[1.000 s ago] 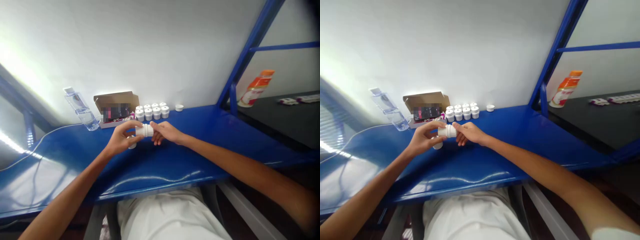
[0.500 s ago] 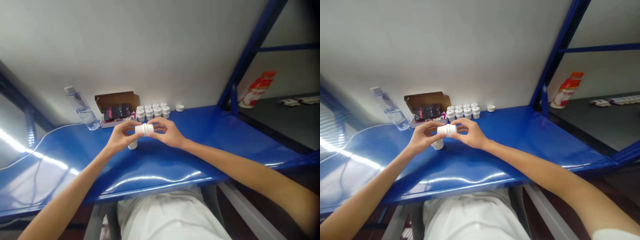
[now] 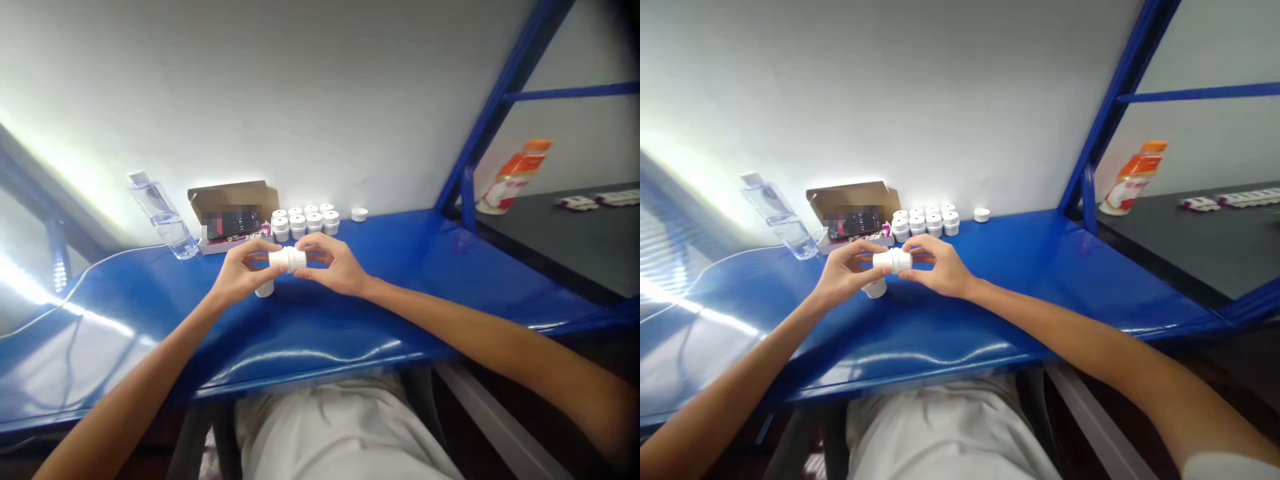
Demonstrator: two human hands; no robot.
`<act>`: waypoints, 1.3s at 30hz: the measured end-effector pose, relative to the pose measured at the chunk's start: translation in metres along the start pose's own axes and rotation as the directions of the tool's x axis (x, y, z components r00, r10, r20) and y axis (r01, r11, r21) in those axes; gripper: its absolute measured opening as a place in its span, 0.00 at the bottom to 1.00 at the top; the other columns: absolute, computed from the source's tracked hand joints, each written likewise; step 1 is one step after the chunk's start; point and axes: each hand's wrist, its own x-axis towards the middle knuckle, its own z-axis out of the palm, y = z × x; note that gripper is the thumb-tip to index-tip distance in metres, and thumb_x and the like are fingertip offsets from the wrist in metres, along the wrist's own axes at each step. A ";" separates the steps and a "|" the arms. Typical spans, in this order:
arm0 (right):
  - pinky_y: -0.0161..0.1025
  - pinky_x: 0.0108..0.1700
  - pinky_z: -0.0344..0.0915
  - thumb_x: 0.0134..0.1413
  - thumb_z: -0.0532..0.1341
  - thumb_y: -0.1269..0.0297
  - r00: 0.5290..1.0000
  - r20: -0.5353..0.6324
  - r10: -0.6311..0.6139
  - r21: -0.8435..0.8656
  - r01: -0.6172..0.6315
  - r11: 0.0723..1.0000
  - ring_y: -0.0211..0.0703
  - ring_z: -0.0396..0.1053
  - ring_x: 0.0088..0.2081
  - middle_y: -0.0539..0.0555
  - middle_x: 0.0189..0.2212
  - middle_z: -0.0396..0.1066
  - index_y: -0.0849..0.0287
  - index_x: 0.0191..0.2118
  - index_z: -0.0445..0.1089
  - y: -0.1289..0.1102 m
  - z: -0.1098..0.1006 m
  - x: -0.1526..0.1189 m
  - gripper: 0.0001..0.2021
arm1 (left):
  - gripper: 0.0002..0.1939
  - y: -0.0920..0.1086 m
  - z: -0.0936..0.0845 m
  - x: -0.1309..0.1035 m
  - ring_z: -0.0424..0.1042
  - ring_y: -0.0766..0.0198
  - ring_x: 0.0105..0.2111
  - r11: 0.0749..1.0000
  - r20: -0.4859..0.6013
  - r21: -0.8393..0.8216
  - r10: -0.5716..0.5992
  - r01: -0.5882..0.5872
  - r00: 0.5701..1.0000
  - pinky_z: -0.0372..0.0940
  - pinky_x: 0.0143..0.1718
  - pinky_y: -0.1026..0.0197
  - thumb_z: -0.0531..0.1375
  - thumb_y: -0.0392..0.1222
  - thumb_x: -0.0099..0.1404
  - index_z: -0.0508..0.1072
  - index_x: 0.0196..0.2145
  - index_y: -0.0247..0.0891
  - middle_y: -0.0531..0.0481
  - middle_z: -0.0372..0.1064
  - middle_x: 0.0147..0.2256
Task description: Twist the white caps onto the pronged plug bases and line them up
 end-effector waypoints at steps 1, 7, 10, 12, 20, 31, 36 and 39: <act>0.45 0.53 0.75 0.44 0.76 0.57 1.000 0.002 -0.025 -0.013 0.025 1.000 0.48 0.76 0.48 0.54 0.47 0.74 0.55 0.44 0.73 -0.001 0.000 0.000 0.21 | 0.22 0.001 -0.001 0.000 0.79 0.54 0.38 1.000 0.004 0.005 -0.013 0.013 1.000 0.74 0.39 0.57 0.74 0.49 0.52 0.78 0.41 0.35 0.43 0.78 0.42; 0.42 0.35 0.78 0.46 0.74 0.49 0.965 -0.005 0.263 0.038 -0.263 0.964 0.44 0.77 0.30 0.53 0.35 0.78 0.60 0.41 0.75 -0.007 0.000 0.005 0.22 | 0.22 0.001 0.000 -0.002 0.78 0.54 0.42 1.000 0.076 -0.007 0.030 -0.030 0.997 0.75 0.43 0.56 0.74 0.47 0.53 0.77 0.43 0.36 0.44 0.77 0.43; 0.41 0.33 0.77 0.47 0.73 0.47 0.940 0.050 0.337 0.087 -0.341 0.936 0.44 0.77 0.29 0.53 0.32 0.78 0.61 0.39 0.76 -0.004 -0.001 0.008 0.22 | 0.21 0.001 0.001 -0.003 0.77 0.53 0.45 0.998 0.099 -0.004 0.059 -0.059 0.993 0.75 0.45 0.56 0.74 0.46 0.54 0.77 0.43 0.36 0.43 0.76 0.44; 0.42 0.37 0.78 0.47 0.73 0.48 0.954 0.036 0.299 0.091 -0.301 0.949 0.45 0.78 0.32 0.54 0.34 0.79 0.60 0.41 0.77 -0.001 0.000 0.007 0.22 | 0.21 0.002 0.001 -0.003 0.76 0.52 0.47 0.998 0.092 0.002 0.063 -0.064 0.994 0.75 0.46 0.55 0.74 0.47 0.53 0.77 0.42 0.36 0.42 0.76 0.45; 0.45 0.54 0.74 0.48 0.74 0.60 0.985 -0.001 -0.174 -0.151 0.172 0.973 0.50 0.75 0.51 0.57 0.48 0.77 0.57 0.47 0.77 -0.006 0.000 0.000 0.19 | 0.23 0.009 -0.001 -0.002 0.78 0.56 0.35 0.999 -0.010 0.015 -0.046 0.047 0.999 0.73 0.34 0.60 0.75 0.51 0.51 0.77 0.40 0.36 0.44 0.78 0.42; 0.43 0.41 0.78 0.51 0.71 0.50 0.989 0.040 0.144 -0.026 -0.143 0.989 0.48 0.79 0.38 0.55 0.39 0.81 0.59 0.47 0.80 -0.003 0.000 0.003 0.22 | 0.21 0.007 0.002 -0.004 0.78 0.53 0.43 0.999 0.046 -0.011 0.037 -0.036 0.998 0.76 0.41 0.57 0.75 0.45 0.50 0.77 0.39 0.35 0.43 0.77 0.42; 0.44 0.53 0.74 0.55 0.71 0.59 0.954 0.048 -0.297 -0.342 0.295 0.892 0.49 0.77 0.48 0.58 0.47 0.78 0.57 0.51 0.78 -0.010 -0.002 -0.001 0.18 | 0.22 0.010 -0.002 -0.002 0.79 0.54 0.36 0.997 0.029 -0.050 -0.054 0.056 0.998 0.74 0.34 0.59 0.76 0.46 0.48 0.77 0.39 0.36 0.44 0.79 0.41; 0.43 0.55 0.74 0.60 0.68 0.61 0.892 0.143 -0.430 -0.443 0.446 0.778 0.47 0.76 0.50 0.59 0.48 0.77 0.57 0.54 0.76 -0.009 -0.006 -0.002 0.17 | 0.22 0.012 -0.002 -0.002 0.79 0.56 0.32 0.988 0.025 -0.096 -0.121 0.123 0.992 0.72 0.29 0.62 0.76 0.46 0.48 0.77 0.38 0.35 0.45 0.79 0.39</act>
